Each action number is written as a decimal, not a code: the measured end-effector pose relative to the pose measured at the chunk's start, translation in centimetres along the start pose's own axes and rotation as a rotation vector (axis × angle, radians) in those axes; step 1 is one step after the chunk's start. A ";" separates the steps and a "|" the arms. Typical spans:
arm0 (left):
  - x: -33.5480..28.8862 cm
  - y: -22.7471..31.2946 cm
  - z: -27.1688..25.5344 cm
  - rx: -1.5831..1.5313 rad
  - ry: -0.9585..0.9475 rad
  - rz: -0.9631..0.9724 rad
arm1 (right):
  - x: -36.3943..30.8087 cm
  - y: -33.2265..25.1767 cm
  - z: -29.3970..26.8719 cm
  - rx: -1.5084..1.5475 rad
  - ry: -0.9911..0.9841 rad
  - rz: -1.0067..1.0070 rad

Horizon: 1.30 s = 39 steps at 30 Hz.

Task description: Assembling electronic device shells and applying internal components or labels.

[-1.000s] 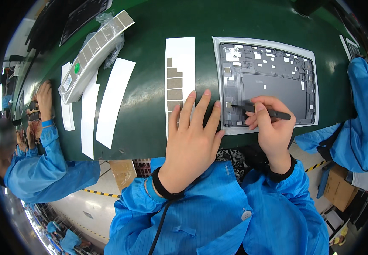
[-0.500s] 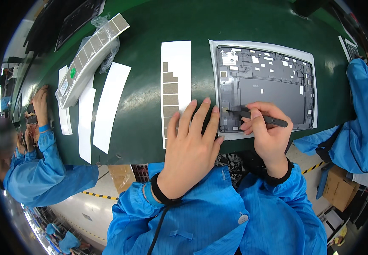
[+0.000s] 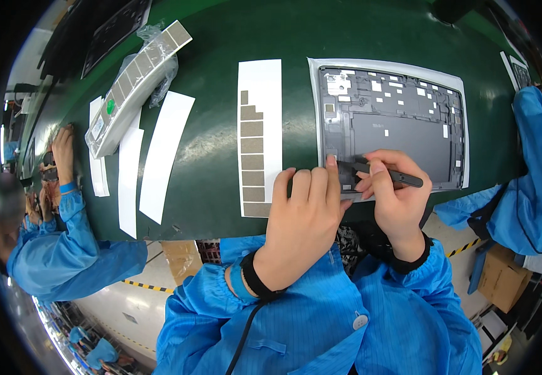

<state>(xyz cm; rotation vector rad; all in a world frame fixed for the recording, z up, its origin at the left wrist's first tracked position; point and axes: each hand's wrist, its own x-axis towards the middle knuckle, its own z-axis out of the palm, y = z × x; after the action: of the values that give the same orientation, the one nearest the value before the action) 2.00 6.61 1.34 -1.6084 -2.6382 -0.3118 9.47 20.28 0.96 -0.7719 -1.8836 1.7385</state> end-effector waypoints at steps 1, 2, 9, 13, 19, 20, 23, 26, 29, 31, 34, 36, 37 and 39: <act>0.1 0.2 0.0 0.001 -0.001 0.002 | -0.2 -0.1 0.1 0.036 0.030 -0.004; 0.3 0.4 0.1 0.009 0.007 0.002 | -0.4 -0.4 -0.1 0.037 0.032 -0.004; 0.3 -0.5 0.3 -0.077 0.114 -0.005 | 0.2 -1.0 -3.9 0.063 0.230 -0.179; 0.0 -0.7 0.5 -0.070 0.139 -0.012 | 1.0 0.4 -4.9 0.070 0.223 -0.108; 0.8 -1.3 -0.5 -0.011 0.036 0.081 | 2.2 1.3 -5.7 0.119 0.160 -0.101; 0.8 -2.0 -1.3 -0.125 0.001 0.113 | 2.3 1.2 -6.2 0.124 0.158 -0.112; -0.2 -5.2 -3.8 -0.186 0.006 0.040 | 2.6 0.1 -7.1 0.204 0.069 0.068; -2.2 -7.6 -1.8 -0.095 0.016 -0.034 | 2.8 -2.1 -4.8 0.332 -0.007 0.118; -3.4 -6.0 -1.7 -0.126 -0.087 -0.062 | 3.2 -2.5 -1.1 0.221 -0.210 0.068; -4.4 -4.3 -2.2 -0.163 -0.124 -0.025 | 3.5 -2.8 1.5 0.192 -0.262 0.048; -4.3 -4.0 -2.3 -0.243 -0.100 -0.038 | 4.3 -2.2 3.7 0.123 -0.279 0.039; -3.9 -4.5 -1.3 -0.275 -0.022 -0.037 | 4.4 -1.4 4.2 0.070 -0.291 0.047; -3.7 -4.6 -1.3 -0.289 0.000 -0.043 | 4.4 -0.9 4.4 0.079 -0.310 0.046; -3.7 -4.7 -1.0 -0.307 0.022 -0.050 | 4.3 -0.6 4.6 0.086 -0.330 0.047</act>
<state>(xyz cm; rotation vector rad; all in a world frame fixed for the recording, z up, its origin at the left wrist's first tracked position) -0.50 1.13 1.12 -1.6017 -2.7234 -0.7652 3.13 19.78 0.98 -0.5252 -1.9932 2.0654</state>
